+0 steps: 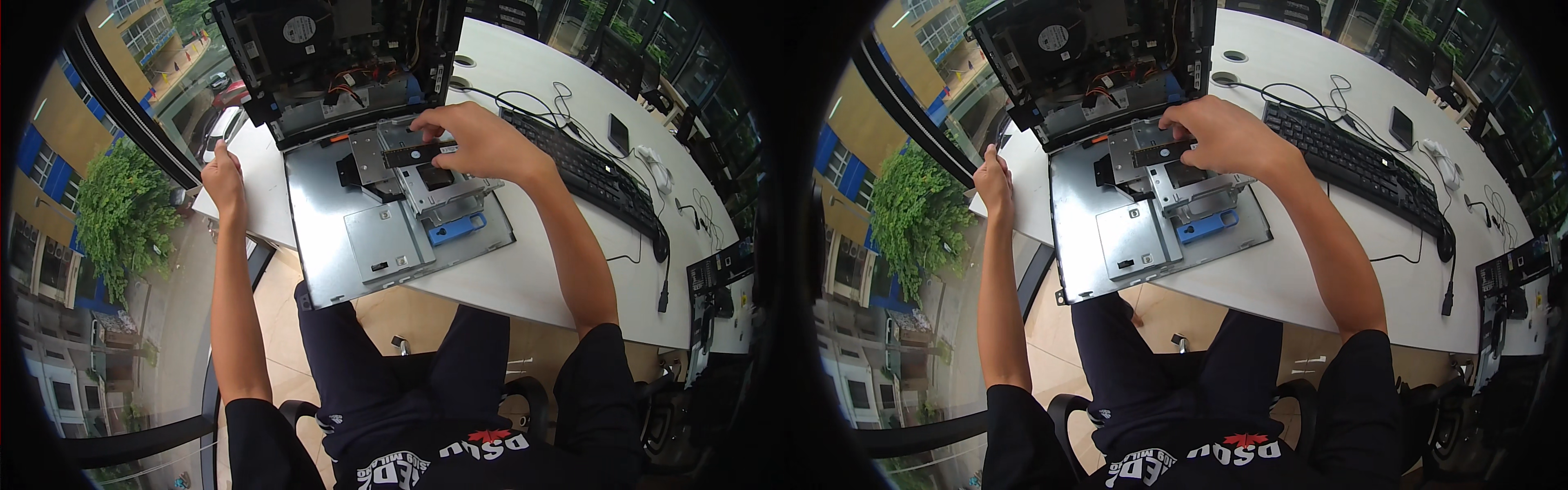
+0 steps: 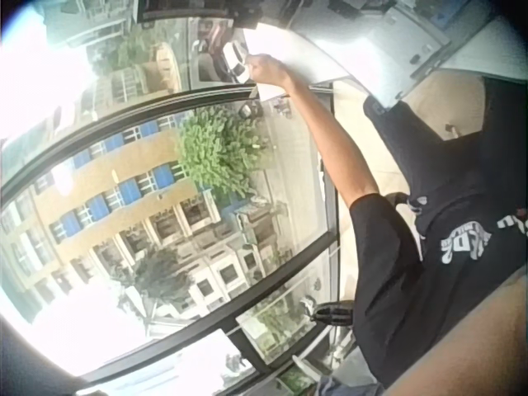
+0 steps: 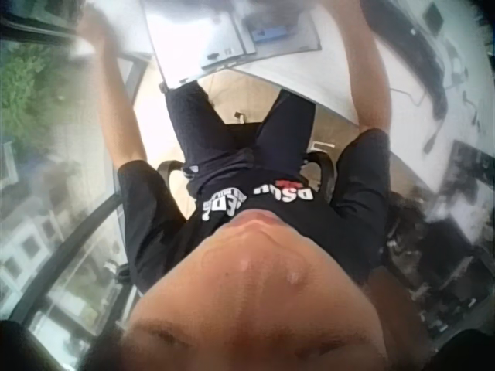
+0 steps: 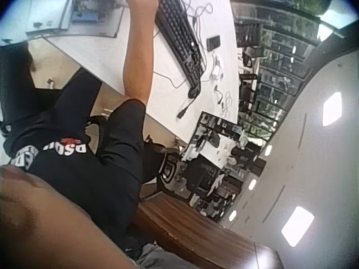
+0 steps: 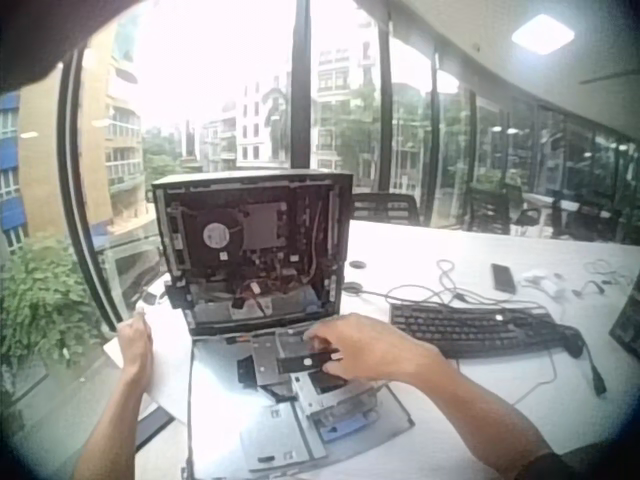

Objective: The user is disassembling a computer case and removing internal components like memory modules.

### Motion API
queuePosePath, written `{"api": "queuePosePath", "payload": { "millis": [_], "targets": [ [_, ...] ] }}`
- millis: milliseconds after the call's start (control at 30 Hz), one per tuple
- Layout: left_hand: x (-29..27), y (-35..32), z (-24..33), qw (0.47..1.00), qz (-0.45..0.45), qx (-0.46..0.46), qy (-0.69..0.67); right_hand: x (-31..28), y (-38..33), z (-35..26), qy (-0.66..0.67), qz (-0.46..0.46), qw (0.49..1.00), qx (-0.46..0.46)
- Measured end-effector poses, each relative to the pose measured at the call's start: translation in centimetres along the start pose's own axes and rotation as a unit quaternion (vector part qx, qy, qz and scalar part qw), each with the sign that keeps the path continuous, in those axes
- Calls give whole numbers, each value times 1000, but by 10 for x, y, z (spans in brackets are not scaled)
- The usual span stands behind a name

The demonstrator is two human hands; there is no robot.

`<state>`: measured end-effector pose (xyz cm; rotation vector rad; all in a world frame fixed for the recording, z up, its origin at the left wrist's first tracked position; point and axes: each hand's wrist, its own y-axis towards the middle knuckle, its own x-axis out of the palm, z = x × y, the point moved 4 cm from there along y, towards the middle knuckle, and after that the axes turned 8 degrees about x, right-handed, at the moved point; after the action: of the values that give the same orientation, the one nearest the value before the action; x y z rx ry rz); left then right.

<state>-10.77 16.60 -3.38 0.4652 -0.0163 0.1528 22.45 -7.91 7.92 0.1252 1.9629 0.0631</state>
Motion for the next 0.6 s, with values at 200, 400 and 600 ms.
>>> {"api": "queuePosePath", "payload": {
  "millis": [200, 400, 600],
  "targets": [
    [1, -2, 6, 999, -1, -25, 21, 2, 2, 4, -3, -5, 1000, -17],
    [-1, 2, 1, 1000, 6, -5, 6, -7, 1, -3, -12, 22, 999, -41],
    [2, -2, 7, 1000, -3, -9, 20, -38, -13, -24, 17, 209, 967, -145]
  ]
}}
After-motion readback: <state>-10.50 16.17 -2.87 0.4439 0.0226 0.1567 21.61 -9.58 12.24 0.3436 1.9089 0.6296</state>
